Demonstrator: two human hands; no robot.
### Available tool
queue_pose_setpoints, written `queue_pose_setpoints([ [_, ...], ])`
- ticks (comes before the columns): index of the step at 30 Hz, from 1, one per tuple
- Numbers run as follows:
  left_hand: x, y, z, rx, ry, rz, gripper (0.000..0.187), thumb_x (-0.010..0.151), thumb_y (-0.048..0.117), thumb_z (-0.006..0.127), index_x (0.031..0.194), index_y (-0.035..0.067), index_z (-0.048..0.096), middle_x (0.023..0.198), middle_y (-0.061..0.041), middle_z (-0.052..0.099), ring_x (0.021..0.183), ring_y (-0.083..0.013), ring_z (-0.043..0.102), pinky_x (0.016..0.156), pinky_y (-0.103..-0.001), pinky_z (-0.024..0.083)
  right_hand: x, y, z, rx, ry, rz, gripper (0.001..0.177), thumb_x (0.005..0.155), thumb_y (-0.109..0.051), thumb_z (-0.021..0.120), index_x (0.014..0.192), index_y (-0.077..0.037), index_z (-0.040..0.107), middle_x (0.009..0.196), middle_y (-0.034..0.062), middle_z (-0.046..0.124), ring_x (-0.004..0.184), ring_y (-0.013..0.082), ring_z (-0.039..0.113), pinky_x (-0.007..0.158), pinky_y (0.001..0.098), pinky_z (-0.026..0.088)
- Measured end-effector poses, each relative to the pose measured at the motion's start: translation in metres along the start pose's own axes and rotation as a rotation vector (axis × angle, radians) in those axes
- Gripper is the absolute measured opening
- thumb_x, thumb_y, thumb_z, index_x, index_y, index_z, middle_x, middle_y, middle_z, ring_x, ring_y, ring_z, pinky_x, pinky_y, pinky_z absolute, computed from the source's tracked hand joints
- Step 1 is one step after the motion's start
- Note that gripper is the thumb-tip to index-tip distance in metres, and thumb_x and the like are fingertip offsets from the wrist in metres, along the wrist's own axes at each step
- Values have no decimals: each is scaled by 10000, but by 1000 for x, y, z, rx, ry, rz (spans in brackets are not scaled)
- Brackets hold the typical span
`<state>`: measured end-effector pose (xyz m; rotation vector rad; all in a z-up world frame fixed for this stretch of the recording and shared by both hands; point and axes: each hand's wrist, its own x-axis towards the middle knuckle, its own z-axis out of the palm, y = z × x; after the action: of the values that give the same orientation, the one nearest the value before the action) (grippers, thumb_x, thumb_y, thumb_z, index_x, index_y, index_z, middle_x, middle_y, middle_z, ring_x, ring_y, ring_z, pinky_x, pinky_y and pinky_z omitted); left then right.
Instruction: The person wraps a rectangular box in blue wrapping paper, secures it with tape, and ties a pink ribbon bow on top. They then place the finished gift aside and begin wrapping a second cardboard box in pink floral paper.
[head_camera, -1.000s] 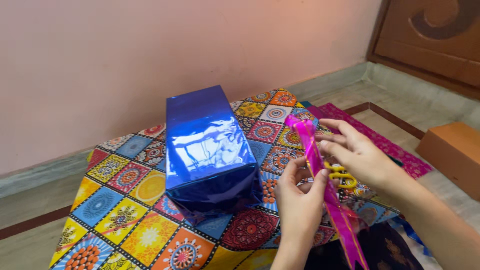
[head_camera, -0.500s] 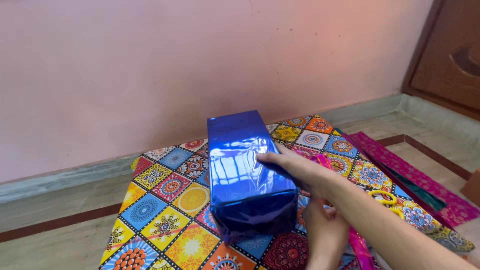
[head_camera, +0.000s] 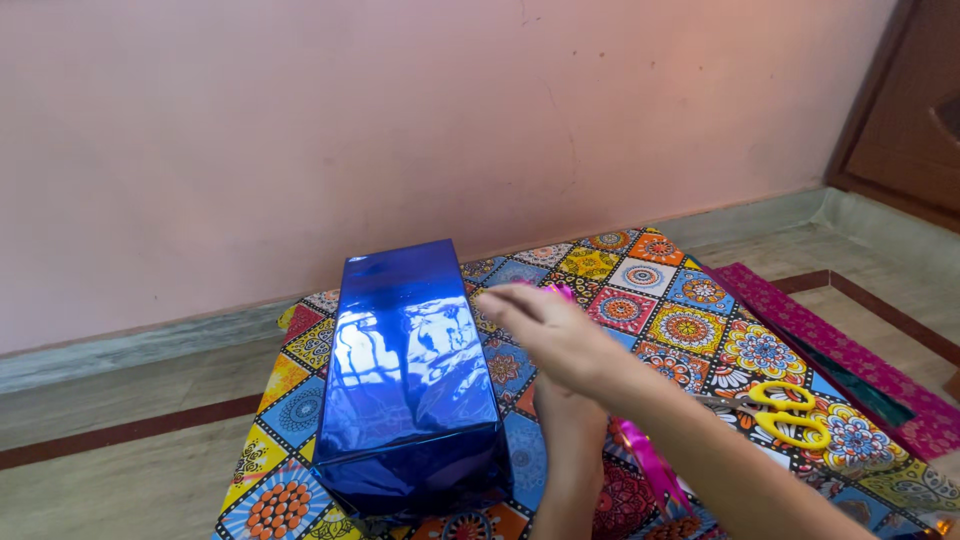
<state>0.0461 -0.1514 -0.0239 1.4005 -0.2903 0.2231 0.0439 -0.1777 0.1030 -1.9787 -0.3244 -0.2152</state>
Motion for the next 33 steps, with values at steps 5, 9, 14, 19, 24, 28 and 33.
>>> queue_pose_setpoints([
  [5, 17, 4, 8, -588, 46, -327, 274, 1029, 201, 524, 1213, 1, 557, 1111, -105, 689, 1084, -258, 718, 896, -373, 612, -47, 28, -92, -39, 52, 118, 382, 928, -225, 592, 1254, -52, 692, 1235, 86, 749, 1196, 179, 685, 1017, 342, 516],
  [9, 24, 4, 15, -703, 53, -330, 312, 1032, 234, 466, 1253, 24, 531, 1187, -130, 704, 1167, -266, 685, 971, -408, 564, -80, 61, -89, 15, -99, 314, 458, 855, -112, 722, 1308, -87, 657, 1245, 56, 774, 1201, 150, 716, 1050, 332, 532],
  [14, 11, 10, 11, -508, 54, -400, 499, 1010, 355, 510, 1409, 66, 427, 1274, -157, 657, 1191, -303, 630, 1024, -422, 502, -98, 89, -69, 117, 166, 222, 290, 820, 16, 687, 1101, 14, 761, 1031, 132, 831, 976, 173, 790, 910, 323, 615],
  [19, -26, 28, -10, 120, 20, 19, 753, 903, 250, 785, 1456, -27, 355, 1391, -206, 511, 1292, -264, 568, 1079, -376, 461, -99, 95, -62, -61, 311, 182, 250, 817, -39, 722, 1052, -33, 808, 861, 73, 832, 773, 107, 744, 728, 270, 599],
  [24, -44, 35, -30, 137, -70, -26, 322, 864, 128, 674, 1141, -28, 725, 1119, -141, 782, 977, -134, 785, 859, -272, 642, -97, 96, -61, -322, 263, 221, 266, 903, -125, 730, 1145, -97, 840, 852, 68, 783, 633, 149, 577, 562, 310, 462],
  [28, -36, 34, -34, 62, -84, -125, 275, 973, 197, 648, 1095, -17, 771, 919, -76, 812, 807, -81, 737, 719, -256, 582, -96, 92, -61, -322, 339, -4, 223, 892, -169, 721, 1081, -75, 791, 916, 29, 775, 755, 89, 699, 630, 266, 524],
  [33, -40, 33, -34, 92, -76, -129, 309, 1000, 230, 631, 1044, -34, 785, 863, -62, 812, 770, -57, 736, 709, -229, 586, -98, 90, -55, -363, 536, 23, 499, 834, -251, 825, 1199, 35, 641, 963, 85, 728, 783, 104, 688, 641, 272, 541],
])
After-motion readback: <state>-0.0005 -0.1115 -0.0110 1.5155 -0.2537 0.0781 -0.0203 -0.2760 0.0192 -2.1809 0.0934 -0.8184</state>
